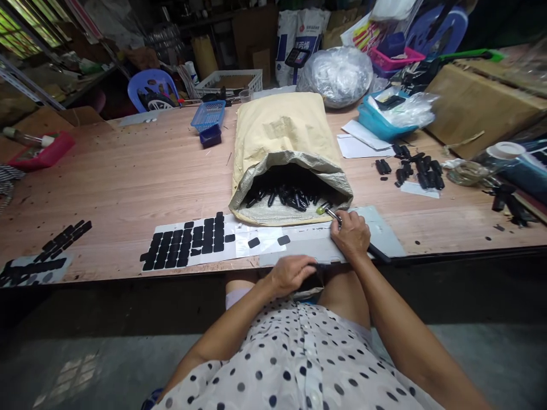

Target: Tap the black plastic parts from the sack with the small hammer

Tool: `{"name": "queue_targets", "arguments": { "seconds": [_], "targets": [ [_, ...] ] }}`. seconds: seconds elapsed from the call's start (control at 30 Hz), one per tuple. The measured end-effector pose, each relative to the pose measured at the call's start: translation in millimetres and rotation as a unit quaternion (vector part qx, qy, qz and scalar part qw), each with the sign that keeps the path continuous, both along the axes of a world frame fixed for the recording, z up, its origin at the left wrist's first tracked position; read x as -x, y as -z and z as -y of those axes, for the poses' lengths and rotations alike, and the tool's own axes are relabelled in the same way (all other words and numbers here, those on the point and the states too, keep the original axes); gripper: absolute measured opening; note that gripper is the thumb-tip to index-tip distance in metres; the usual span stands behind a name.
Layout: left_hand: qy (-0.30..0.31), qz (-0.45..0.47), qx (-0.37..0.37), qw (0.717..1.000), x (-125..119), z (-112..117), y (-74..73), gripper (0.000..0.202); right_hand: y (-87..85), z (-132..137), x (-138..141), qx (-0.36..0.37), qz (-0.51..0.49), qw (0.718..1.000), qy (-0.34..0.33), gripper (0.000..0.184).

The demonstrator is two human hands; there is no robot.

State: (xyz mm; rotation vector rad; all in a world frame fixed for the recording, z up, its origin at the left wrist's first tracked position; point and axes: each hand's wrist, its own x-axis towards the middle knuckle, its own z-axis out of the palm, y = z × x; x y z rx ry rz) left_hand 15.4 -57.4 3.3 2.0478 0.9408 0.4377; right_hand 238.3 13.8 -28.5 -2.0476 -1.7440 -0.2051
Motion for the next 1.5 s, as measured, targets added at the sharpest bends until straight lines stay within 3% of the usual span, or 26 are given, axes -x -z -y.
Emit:
{"name": "queue_targets", "arguments": {
  "seconds": [0.07,0.13,0.3,0.4,0.5,0.6,0.67,0.73,0.8,0.87,0.9,0.97,1.03,1.17,1.3,1.43,1.5],
  "targets": [
    [0.047,0.006,0.060,0.997,-1,22,8.0,0.037,-0.4,0,1,-0.001,0.001,1.000,0.001,0.026],
    [0.049,-0.026,0.119,0.991,-1,34,21.7,0.035,-0.3,0,1,0.001,0.003,1.000,0.001,0.027],
    [-0.051,-0.185,0.241,0.951,2,30,59.1,0.036,0.3,-1,0,0.001,0.011,1.000,0.001,0.027],
    [-0.077,-0.239,0.267,0.930,5,27,65.1,0.046,1.2,-2,0,-0.004,0.015,1.000,-0.002,0.026],
    [-0.041,-0.224,0.239,0.944,9,28,52.8,0.048,2.5,-2,0,-0.013,0.016,1.000,-0.003,0.025],
    [0.072,-0.146,0.243,0.956,16,19,25.8,0.037,3.0,-2,0,-0.007,0.012,1.000,-0.005,0.025],
    [0.102,-0.059,0.266,0.957,22,1,5.2,0.033,2.5,-1,0,0.004,0.009,1.000,-0.003,0.026],
    [0.035,0.006,0.255,0.966,28,-28,-12.5,0.031,1.6,-1,1,0.010,0.007,1.000,0.001,0.026],
    [-0.118,0.025,0.162,0.979,31,-65,-24.2,0.026,0.7,-1,2,0.009,0.007,1.000,0.003,0.026],
    [-0.290,-0.025,0.034,0.956,30,-101,-29.0,0.021,0.0,-1,3,0.003,0.008,1.000,0.003,0.025],
    [-0.347,-0.068,-0.012,0.935,28,-117,-29.2,0.019,-0.4,-1,4,0.000,0.009,1.000,0.002,0.025],
    [-0.402,-0.137,-0.066,0.903,24,-140,-26.4,0.018,-1.0,-1,5,-0.003,0.008,1.000,0.003,0.025],
    [-0.411,-0.184,-0.082,0.889,21,-151,-21.9,0.017,-1.6,-1,6,0.000,0.007,1.000,0.004,0.026],
    [-0.414,-0.229,-0.076,0.878,25,-147,-17.6,0.014,-2.0,-1,6,0.008,0.003,1.000,0.007,0.026],
    [-0.406,-0.195,-0.082,0.889,37,-120,-17.7,0.013,-1.8,-2,6,0.010,0.001,1.000,0.007,0.025],
    [-0.277,-0.098,-0.106,0.950,32,-85,-8.6,0.014,-2.1,-2,7,0.012,0.000,1.000,0.007,0.026],
    [-0.219,-0.078,-0.106,0.967,24,-73,-1.2,0.015,-2.3,-2,7,0.013,0.001,1.000,0.008,0.027]
  ]
}}
